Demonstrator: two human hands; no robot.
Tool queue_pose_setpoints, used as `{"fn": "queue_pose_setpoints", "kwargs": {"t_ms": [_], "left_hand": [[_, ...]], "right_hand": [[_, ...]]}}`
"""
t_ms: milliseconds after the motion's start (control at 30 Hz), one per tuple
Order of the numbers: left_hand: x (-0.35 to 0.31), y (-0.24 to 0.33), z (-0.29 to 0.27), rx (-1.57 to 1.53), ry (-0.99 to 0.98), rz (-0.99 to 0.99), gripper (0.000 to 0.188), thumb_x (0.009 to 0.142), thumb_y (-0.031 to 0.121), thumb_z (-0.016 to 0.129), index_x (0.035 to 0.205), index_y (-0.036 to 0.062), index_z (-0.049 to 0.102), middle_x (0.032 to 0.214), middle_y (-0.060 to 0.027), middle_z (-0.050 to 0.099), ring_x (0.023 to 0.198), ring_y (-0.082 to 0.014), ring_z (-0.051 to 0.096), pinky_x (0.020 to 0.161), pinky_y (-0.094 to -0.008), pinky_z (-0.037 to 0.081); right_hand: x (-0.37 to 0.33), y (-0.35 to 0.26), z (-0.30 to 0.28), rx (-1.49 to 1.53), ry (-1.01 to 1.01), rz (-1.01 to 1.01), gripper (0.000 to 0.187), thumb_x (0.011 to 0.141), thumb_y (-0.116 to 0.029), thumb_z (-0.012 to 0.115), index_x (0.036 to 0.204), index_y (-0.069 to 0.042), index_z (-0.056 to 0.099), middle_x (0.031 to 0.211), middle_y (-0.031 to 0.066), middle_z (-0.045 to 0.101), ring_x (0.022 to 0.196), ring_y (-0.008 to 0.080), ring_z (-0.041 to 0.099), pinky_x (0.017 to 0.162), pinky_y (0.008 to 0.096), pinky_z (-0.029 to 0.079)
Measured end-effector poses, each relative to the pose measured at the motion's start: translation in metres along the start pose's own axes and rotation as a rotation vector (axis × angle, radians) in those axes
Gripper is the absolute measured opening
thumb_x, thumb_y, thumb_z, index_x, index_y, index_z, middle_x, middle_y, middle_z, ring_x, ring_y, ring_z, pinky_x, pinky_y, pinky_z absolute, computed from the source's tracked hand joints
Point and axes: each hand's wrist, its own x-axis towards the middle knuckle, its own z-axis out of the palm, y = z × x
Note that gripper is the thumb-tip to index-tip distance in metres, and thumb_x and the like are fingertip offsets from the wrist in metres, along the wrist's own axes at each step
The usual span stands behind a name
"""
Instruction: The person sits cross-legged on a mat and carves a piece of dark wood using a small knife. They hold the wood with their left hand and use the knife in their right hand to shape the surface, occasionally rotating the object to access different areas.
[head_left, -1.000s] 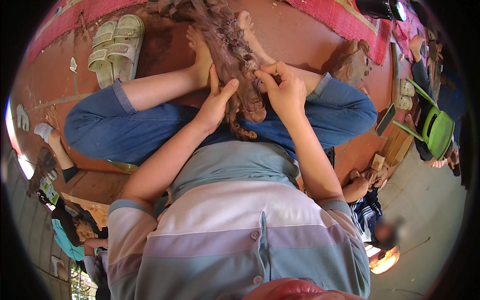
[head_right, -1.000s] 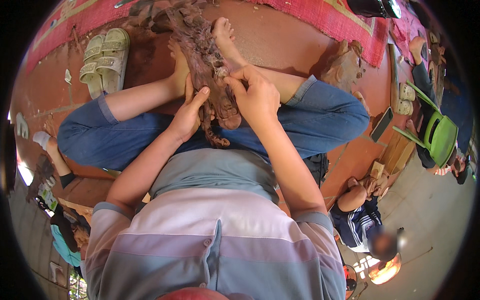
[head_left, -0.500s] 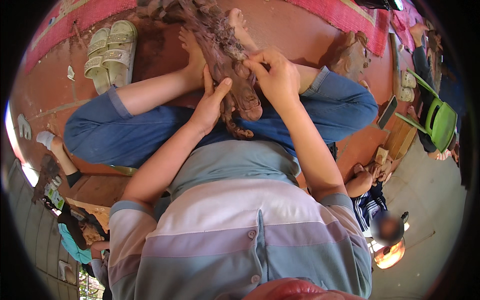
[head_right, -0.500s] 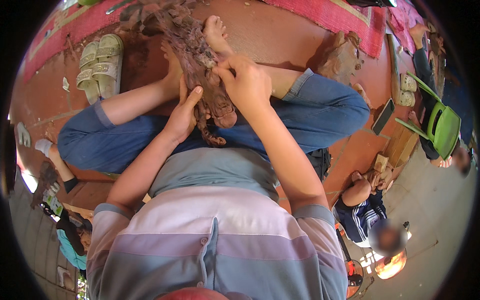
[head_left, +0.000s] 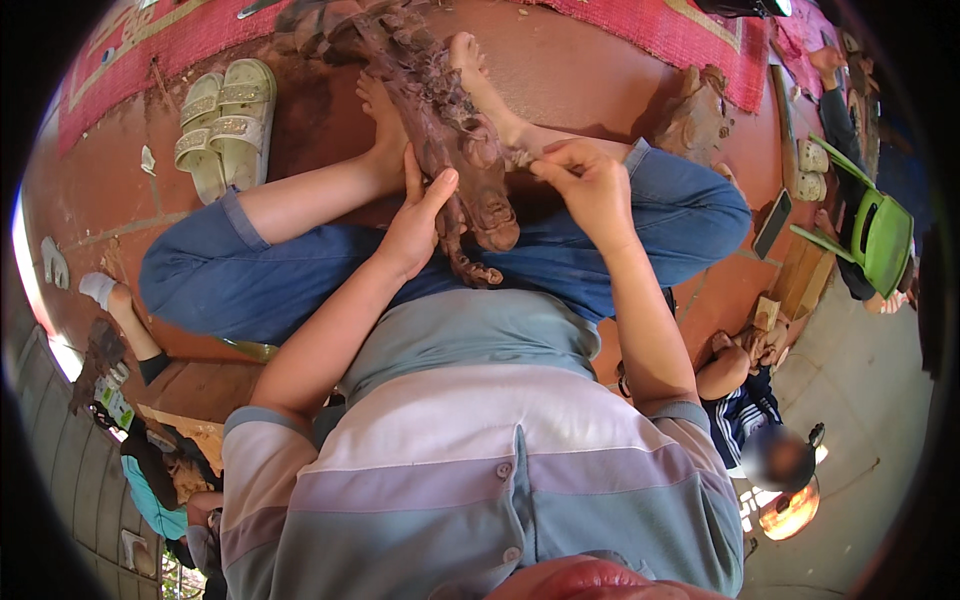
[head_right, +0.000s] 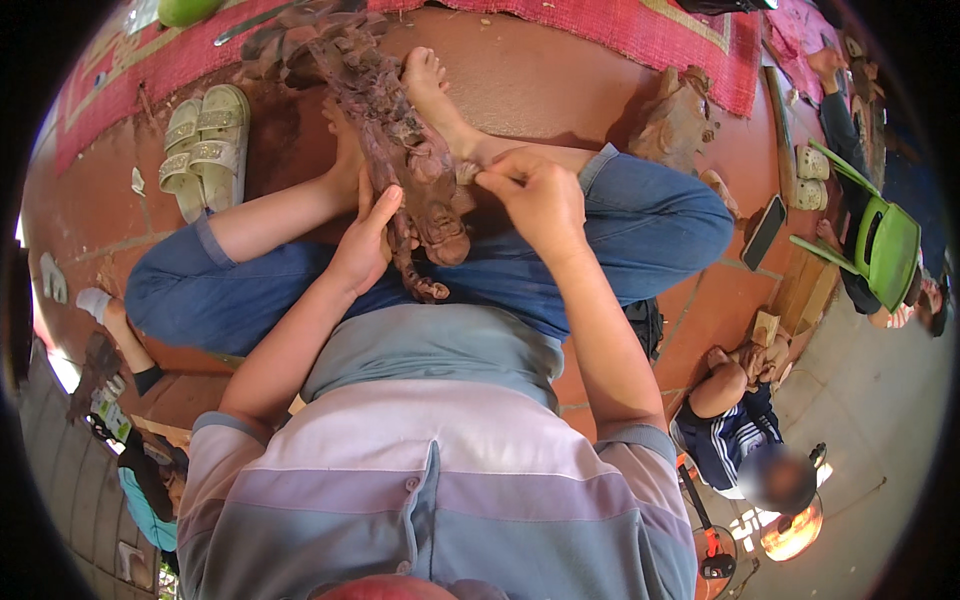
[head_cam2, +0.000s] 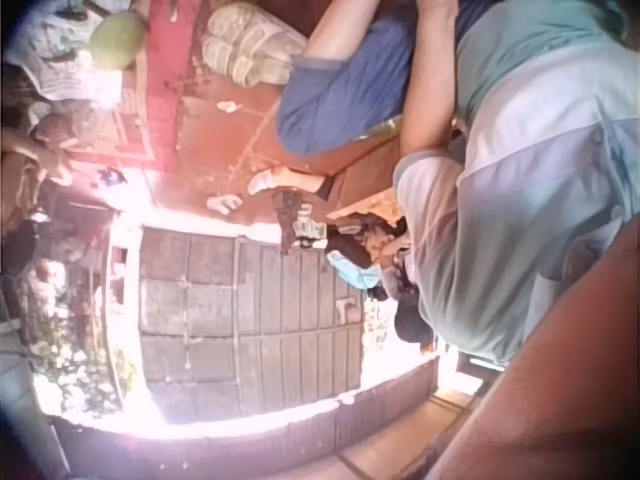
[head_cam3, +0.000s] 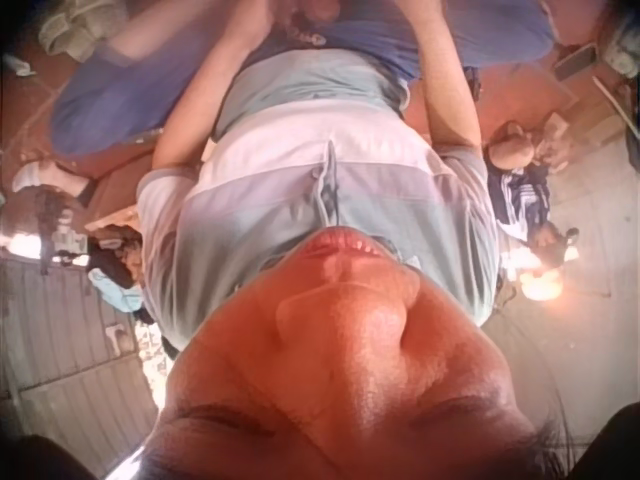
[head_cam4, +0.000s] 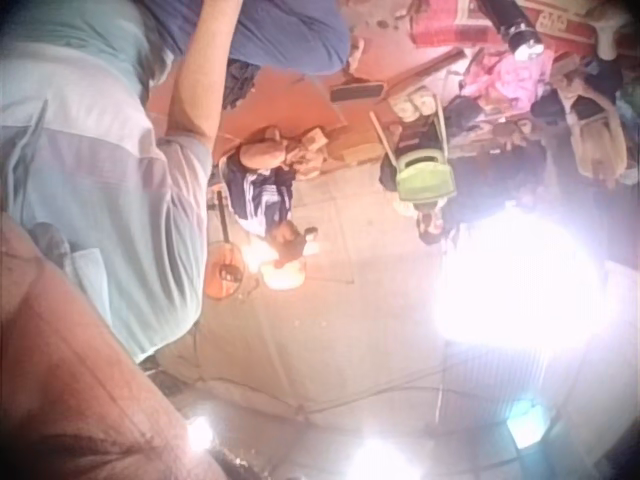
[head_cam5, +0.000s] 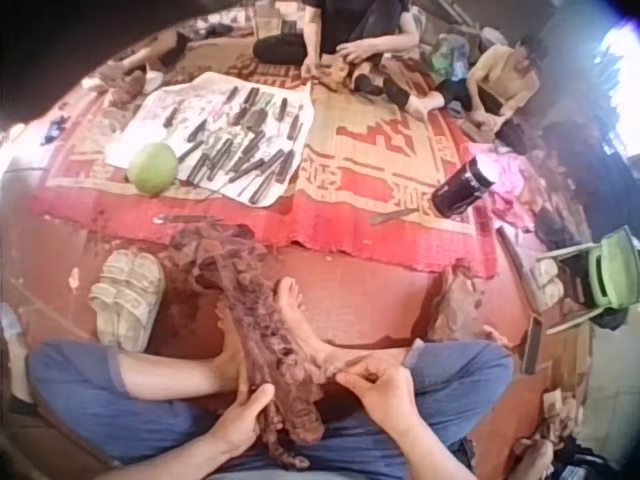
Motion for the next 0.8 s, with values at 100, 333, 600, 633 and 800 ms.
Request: {"fn": "queue_pose_setpoints", "kwargs": {"t_ms": [100,333,600,633,800], "left_hand": [[0.004,-0.004,-0.004,0.031,-0.056,0.018,0.081,0.095,0.037,0.051,0.148,0.0264,-0.010,0.143,-0.0042,0.027,0.120,-0.0177,0.039,0.086,-0.0317,0.037],[0.010,-0.013,-0.009,0.107,0.011,0.094,0.083,0.094,0.040,0.052,0.147,0.0248,-0.010,0.142,-0.0067,0.030,0.116,-0.0183,0.046,0.076,-0.0312,0.047],[0.005,-0.011,-0.005,0.033,-0.033,0.081,0.083,0.096,0.035,0.050,0.148,0.0185,-0.013,0.147,-0.0099,0.024,0.127,-0.0194,0.035,0.089,-0.0318,0.039],[0.008,-0.011,-0.006,0.040,-0.029,0.102,0.086,0.095,0.037,0.052,0.147,0.0205,-0.015,0.144,-0.0102,0.029,0.122,-0.0189,0.042,0.077,-0.0308,0.048],[0.009,-0.012,-0.006,0.030,-0.024,0.077,0.087,0.095,0.036,0.053,0.147,0.0212,-0.015,0.140,-0.0091,0.033,0.110,-0.0164,0.049,0.069,-0.0285,0.048]], "right_hand": [[0.005,0.003,0.010,0.458,0.148,0.056,0.015,0.073,-0.016,0.076,0.082,-0.004,0.071,0.086,0.0094,0.068,0.071,0.0184,0.063,0.068,0.0284,0.049],[0.019,-0.011,0.052,0.496,0.078,0.097,0.019,0.074,-0.016,0.077,0.082,0.000,0.069,0.077,0.0089,0.067,0.070,0.0164,0.060,0.068,0.0277,0.046],[0.022,-0.028,0.036,0.192,0.086,-0.027,0.018,0.074,-0.023,0.076,0.079,-0.007,0.071,0.080,0.0118,0.066,0.073,0.0278,0.064,0.065,0.0354,0.048],[0.018,-0.029,0.032,0.121,0.092,-0.085,0.018,0.074,-0.022,0.076,0.080,-0.006,0.071,0.079,0.0105,0.067,0.071,0.0246,0.064,0.064,0.0340,0.048],[0.029,-0.042,0.023,-0.133,0.073,-0.155,0.015,0.073,-0.020,0.075,0.082,-0.009,0.071,0.079,0.0074,0.067,0.072,0.0249,0.065,0.064,0.0337,0.048]]}}
